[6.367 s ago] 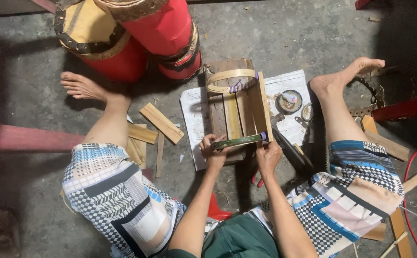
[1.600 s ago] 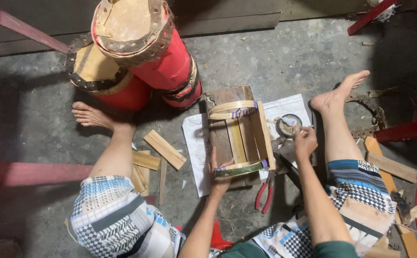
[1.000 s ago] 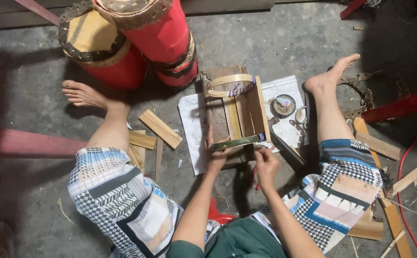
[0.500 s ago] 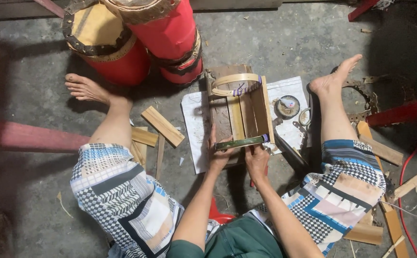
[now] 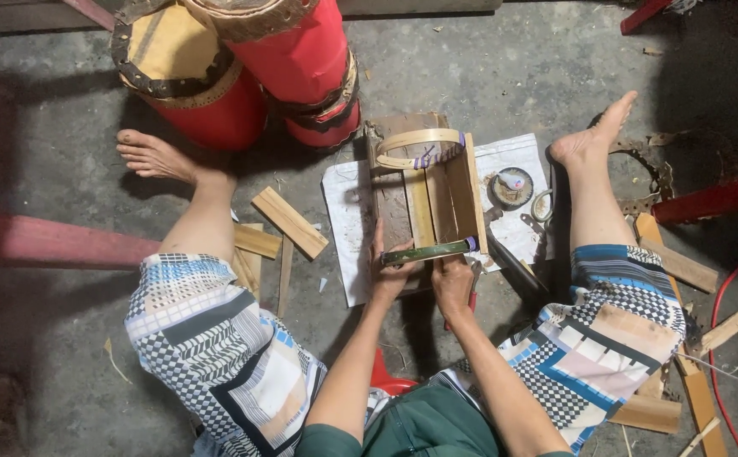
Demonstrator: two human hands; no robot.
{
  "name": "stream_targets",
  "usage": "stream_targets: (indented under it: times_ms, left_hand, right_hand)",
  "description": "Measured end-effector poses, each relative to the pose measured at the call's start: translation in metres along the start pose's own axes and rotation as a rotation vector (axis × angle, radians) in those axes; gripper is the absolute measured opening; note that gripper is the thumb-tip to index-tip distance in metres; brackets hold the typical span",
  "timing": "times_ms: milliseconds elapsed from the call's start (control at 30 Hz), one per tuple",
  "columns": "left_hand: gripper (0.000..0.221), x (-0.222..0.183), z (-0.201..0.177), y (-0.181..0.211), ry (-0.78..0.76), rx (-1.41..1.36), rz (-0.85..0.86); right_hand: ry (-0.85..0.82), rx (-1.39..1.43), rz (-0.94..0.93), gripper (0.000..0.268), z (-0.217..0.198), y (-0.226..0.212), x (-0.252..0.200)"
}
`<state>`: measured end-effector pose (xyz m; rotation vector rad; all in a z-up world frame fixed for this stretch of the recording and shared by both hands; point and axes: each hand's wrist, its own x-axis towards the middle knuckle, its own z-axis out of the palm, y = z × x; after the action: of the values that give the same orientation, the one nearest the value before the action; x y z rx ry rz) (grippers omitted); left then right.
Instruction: The person is assembling a wooden frame, likely for a drum, by attaching thin wooden slats to circular rims using pliers and a hammer.
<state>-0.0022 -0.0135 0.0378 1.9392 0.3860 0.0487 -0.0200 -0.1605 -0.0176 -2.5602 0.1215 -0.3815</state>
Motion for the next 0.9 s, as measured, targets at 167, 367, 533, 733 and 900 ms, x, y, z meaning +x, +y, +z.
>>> stream_targets:
  times_ms: [167,367,533,733,900]
  left_hand:
    - [0.092,-0.001,0.001,-0.001,0.005,-0.001,0.006]
    - [0.08,0.002,-0.01,0.002,-0.004,0.028,-0.002]
    - [0.107,0.002,0.005,-0.019,-0.004,0.002,-0.005]
    - [0.086,0.003,-0.007,0.0,0.04,0.063,0.037]
    - [0.075,0.003,0.014,-0.017,0.039,0.048,-0.009]
  right_hand:
    - [-0.021,-0.143,-0.056,0.014,-0.014,-0.016,0.008]
    - [-0.045,-0.231,-0.093,0.015,-0.021,-0.024,0.013]
    - [-0.072,-0.262,-0.075,0.018,-0.015,-0.016,0.013]
    - [-0.101,-0.263,-0.07,0.02,-0.022,-0.03,0.018]
    - [-0.086,-0.329,-0.151,0.016,-0.006,-0.01,0.014]
